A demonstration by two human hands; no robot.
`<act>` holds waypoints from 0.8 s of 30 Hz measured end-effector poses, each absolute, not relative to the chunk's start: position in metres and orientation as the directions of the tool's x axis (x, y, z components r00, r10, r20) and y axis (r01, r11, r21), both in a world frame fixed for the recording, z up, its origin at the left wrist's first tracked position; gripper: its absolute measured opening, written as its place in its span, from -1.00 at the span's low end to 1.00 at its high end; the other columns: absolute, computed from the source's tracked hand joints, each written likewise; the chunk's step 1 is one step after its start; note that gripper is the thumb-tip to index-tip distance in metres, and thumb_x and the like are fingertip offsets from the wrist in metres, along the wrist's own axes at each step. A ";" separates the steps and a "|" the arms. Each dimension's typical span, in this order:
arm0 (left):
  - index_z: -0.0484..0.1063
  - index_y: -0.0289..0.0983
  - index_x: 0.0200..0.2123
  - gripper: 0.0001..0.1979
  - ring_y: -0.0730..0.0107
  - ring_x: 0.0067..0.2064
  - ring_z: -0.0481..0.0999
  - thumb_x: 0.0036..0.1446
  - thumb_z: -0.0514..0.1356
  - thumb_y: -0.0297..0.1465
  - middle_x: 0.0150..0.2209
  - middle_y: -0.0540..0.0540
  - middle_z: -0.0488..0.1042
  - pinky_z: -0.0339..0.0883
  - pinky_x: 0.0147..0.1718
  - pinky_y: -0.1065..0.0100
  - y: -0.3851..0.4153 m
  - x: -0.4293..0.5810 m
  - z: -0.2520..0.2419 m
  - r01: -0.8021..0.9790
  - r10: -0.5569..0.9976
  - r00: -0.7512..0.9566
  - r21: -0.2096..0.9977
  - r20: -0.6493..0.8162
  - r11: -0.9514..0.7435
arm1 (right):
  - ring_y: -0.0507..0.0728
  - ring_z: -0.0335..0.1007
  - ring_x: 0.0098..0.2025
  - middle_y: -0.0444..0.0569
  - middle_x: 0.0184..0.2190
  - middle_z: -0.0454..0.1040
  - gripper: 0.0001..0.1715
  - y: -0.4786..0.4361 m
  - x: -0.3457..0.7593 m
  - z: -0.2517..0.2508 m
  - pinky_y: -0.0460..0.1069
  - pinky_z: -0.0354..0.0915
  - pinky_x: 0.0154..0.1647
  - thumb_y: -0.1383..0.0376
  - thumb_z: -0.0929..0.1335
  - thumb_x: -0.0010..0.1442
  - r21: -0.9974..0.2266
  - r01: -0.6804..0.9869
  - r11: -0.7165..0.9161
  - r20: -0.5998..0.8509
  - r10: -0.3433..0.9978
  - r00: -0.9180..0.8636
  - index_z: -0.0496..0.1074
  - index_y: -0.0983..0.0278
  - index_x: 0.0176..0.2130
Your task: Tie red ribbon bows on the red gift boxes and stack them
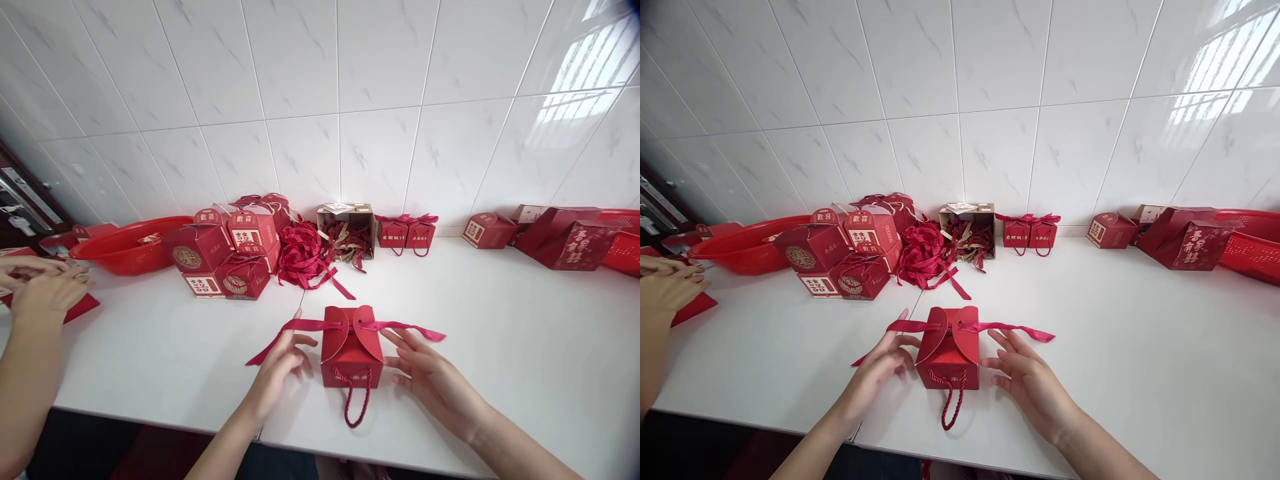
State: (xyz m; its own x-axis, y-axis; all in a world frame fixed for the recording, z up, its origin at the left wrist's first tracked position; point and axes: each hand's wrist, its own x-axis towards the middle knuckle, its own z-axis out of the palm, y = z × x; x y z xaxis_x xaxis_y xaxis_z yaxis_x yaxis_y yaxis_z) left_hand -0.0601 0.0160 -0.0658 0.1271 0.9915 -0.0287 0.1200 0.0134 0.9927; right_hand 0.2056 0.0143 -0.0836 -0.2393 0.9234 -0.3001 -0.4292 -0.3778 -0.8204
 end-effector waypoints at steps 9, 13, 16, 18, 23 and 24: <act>0.40 -0.10 0.06 -0.66 0.37 -0.25 0.53 0.22 0.12 -0.39 -0.18 -0.08 0.49 0.42 -0.35 0.39 0.024 -0.041 -0.057 -0.645 0.961 -0.162 0.761 -0.223 0.068 | 0.00 0.51 -0.23 -0.18 -0.20 0.51 -0.79 0.026 0.199 -0.085 -0.15 0.44 -0.39 0.33 0.45 0.10 -0.439 -0.857 -0.268 -0.392 0.916 -0.086 0.48 0.19 -0.20; 0.48 -0.16 -0.04 -0.72 0.43 -0.28 0.54 0.26 0.06 -0.43 -0.16 -0.08 0.49 0.43 -0.41 0.43 0.030 -0.050 -0.047 -0.688 0.943 -0.241 0.726 -0.231 0.002 | 0.01 0.51 -0.26 -0.15 -0.32 0.52 -0.77 0.032 0.207 -0.074 -0.16 0.45 -0.37 0.31 0.47 0.07 -0.567 -0.807 -0.167 -0.327 0.945 0.034 0.49 0.25 -0.20; 0.50 -0.19 -0.09 -0.73 0.49 -0.35 0.51 0.26 0.04 -0.42 -0.20 -0.08 0.50 0.39 -0.46 0.47 0.034 -0.061 -0.032 -0.658 0.945 -0.285 0.749 -0.161 -0.071 | 0.00 0.49 -0.31 -0.16 -0.39 0.50 -0.71 0.034 0.211 -0.064 -0.18 0.43 -0.38 0.27 0.51 0.01 -0.733 -0.680 -0.038 -0.188 0.971 0.148 0.48 0.25 -0.22; 0.50 -0.19 -0.11 -0.77 0.52 -0.37 0.47 0.23 0.09 -0.36 -0.24 -0.05 0.50 0.36 -0.47 0.49 0.037 -0.064 -0.020 -0.606 0.952 -0.299 0.784 -0.068 -0.134 | 0.01 0.47 -0.34 -0.16 -0.44 0.48 -0.69 0.033 0.213 -0.054 -0.17 0.40 -0.41 0.21 0.51 0.02 -0.818 -0.572 0.060 -0.056 0.981 0.184 0.45 0.22 -0.23; 0.50 -0.23 -0.21 -0.76 0.37 -0.24 0.48 0.06 0.27 -0.26 -0.24 -0.08 0.51 0.32 -0.43 0.46 0.046 -0.051 0.014 -0.331 0.907 -0.332 0.868 0.259 -0.369 | 0.09 0.46 -0.26 -0.05 -0.33 0.51 -0.70 0.038 0.217 -0.016 -0.07 0.40 -0.35 0.09 0.45 0.08 -0.914 -0.302 0.272 0.202 0.949 0.243 0.47 0.24 -0.26; 0.50 -0.23 -0.22 -0.76 0.34 -0.23 0.49 0.04 0.28 -0.26 -0.25 -0.08 0.52 0.33 -0.41 0.43 0.047 -0.048 0.022 -0.264 0.892 -0.318 0.874 0.321 -0.409 | 0.10 0.45 -0.23 -0.03 -0.30 0.52 -0.70 0.040 0.217 -0.007 -0.06 0.40 -0.33 0.09 0.44 0.09 -0.913 -0.255 0.317 0.257 0.936 0.241 0.48 0.24 -0.25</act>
